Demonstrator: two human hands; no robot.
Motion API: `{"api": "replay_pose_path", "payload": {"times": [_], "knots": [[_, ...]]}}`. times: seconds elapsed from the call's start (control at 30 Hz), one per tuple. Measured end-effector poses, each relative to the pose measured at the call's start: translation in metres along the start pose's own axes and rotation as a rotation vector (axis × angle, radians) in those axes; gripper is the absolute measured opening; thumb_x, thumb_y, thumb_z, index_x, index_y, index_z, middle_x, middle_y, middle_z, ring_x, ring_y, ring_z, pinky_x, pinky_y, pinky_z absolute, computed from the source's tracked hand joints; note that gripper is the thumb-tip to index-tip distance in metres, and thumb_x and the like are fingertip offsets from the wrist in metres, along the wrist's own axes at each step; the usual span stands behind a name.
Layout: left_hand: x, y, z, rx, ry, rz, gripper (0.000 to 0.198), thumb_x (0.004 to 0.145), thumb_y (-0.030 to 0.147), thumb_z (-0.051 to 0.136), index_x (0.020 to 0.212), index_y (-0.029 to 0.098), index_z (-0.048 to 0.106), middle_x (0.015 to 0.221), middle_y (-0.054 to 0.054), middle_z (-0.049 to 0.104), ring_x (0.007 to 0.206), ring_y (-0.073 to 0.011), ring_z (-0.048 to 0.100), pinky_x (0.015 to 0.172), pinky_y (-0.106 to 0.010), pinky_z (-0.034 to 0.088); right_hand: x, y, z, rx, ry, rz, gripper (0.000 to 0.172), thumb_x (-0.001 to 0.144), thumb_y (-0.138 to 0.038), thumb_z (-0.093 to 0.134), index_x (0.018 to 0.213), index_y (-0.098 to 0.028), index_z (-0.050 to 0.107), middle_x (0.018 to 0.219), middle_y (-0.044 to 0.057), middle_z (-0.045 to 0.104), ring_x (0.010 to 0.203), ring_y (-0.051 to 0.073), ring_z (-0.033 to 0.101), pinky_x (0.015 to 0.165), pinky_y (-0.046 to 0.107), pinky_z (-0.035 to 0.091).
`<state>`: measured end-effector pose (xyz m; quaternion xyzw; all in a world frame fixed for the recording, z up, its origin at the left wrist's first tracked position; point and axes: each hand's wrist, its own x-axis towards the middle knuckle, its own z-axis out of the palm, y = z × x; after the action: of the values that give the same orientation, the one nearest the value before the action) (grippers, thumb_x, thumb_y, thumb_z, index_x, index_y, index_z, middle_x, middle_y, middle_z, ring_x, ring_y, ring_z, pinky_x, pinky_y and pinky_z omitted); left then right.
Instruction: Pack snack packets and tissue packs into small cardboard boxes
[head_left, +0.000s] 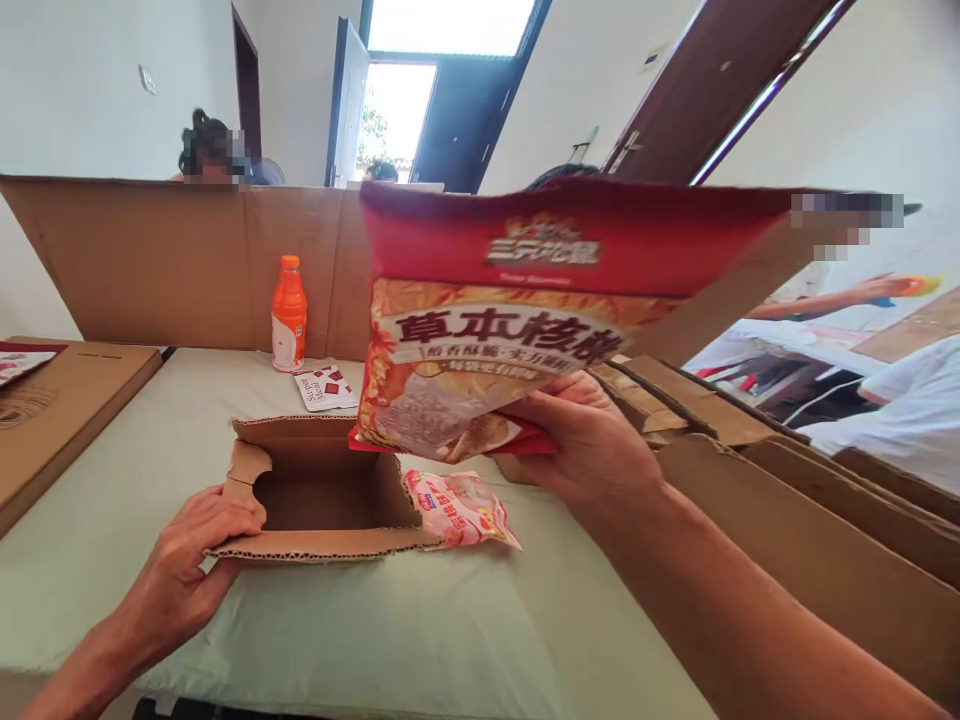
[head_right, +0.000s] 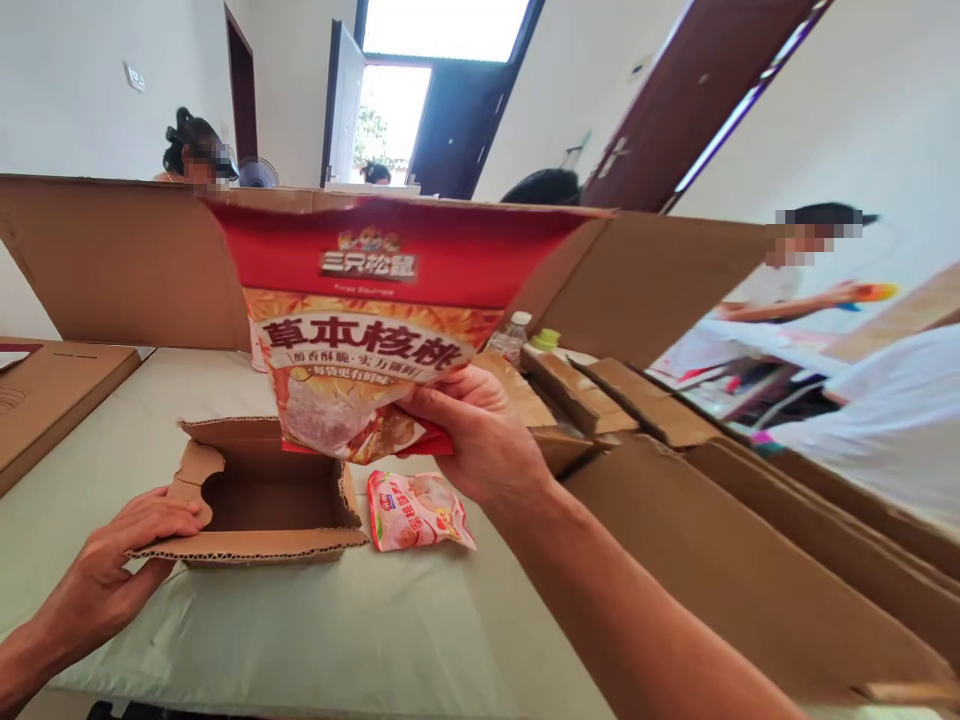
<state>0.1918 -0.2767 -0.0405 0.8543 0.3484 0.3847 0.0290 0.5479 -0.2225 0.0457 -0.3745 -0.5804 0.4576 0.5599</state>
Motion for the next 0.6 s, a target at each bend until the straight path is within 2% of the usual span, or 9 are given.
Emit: {"api": "replay_pose_path", "payload": {"times": [0.07,0.13,0.2,0.3,0.37,0.43,0.6], "knots": [[0.003,0.000,0.001,0.000,0.017,0.013,0.026,0.088,0.008,0.053,0.103,0.024,0.068,0.098,-0.001,0.080,0.097,-0.0178,0.075,0.099,-0.036,0.055,0.002,-0.005,0.013,-0.001,-0.058,-0.007,0.028,0.072,-0.044,0.084,0.090,-0.025,0.072,0.084,0.003,0.074,0.071,0.020,0.072,0.060,0.032,0.059],[0.004,0.000,0.002,-0.001,0.021,-0.003,0.028,0.087,0.007,0.052,0.103,0.023,0.068,0.099,-0.002,0.080,0.097,-0.0184,0.075,0.102,-0.038,0.054,0.006,-0.003,0.023,-0.128,-0.157,-0.001,0.020,0.076,-0.039,0.077,0.088,-0.024,0.073,0.080,0.001,0.072,0.070,0.018,0.070,0.063,0.031,0.057],[0.005,-0.001,0.003,0.002,0.006,-0.034,0.030,0.085,0.006,0.051,0.101,0.022,0.070,0.100,-0.003,0.079,0.099,-0.0196,0.075,0.101,-0.039,0.055,0.011,0.003,0.035,-0.439,-0.300,0.015,0.010,0.079,-0.026,0.065,0.083,-0.022,0.074,0.076,0.000,0.072,0.069,0.017,0.066,0.063,0.028,0.053],[0.006,-0.003,0.004,0.016,-0.022,-0.077,0.029,0.083,0.008,0.050,0.096,0.022,0.072,0.097,-0.003,0.079,0.097,-0.0209,0.075,0.099,-0.039,0.057,0.018,0.015,0.055,-1.098,-0.510,0.059,0.028,0.074,-0.004,0.051,0.080,-0.019,0.074,0.074,0.002,0.073,0.069,0.017,0.064,0.063,0.026,0.045],[0.007,-0.005,0.004,0.025,-0.008,-0.073,0.026,0.086,0.010,0.050,0.094,0.023,0.071,0.094,-0.002,0.080,0.092,-0.0197,0.075,0.099,-0.038,0.057,0.022,0.021,0.067,-1.394,-0.647,0.095,0.034,0.072,0.001,0.050,0.083,-0.018,0.075,0.080,0.007,0.076,0.075,0.021,0.068,0.064,0.028,0.043],[0.006,-0.009,0.004,0.035,0.037,-0.022,0.023,0.088,0.012,0.053,0.097,0.025,0.070,0.095,0.000,0.080,0.089,-0.0173,0.076,0.100,-0.033,0.056,0.025,0.022,0.076,-1.494,-0.767,0.109,0.033,0.073,0.001,0.053,0.087,-0.018,0.076,0.089,0.011,0.079,0.083,0.024,0.071,0.065,0.029,0.042],[-0.002,-0.032,0.015,0.038,0.141,0.094,0.025,0.086,0.020,0.060,0.107,0.030,0.069,0.103,0.002,0.080,0.096,-0.0164,0.076,0.096,-0.023,0.057,0.033,0.020,0.086,-1.529,-0.933,0.111,0.026,0.076,-0.007,0.064,0.095,-0.016,0.079,0.099,0.015,0.079,0.088,0.029,0.073,0.062,0.030,0.043]]}}
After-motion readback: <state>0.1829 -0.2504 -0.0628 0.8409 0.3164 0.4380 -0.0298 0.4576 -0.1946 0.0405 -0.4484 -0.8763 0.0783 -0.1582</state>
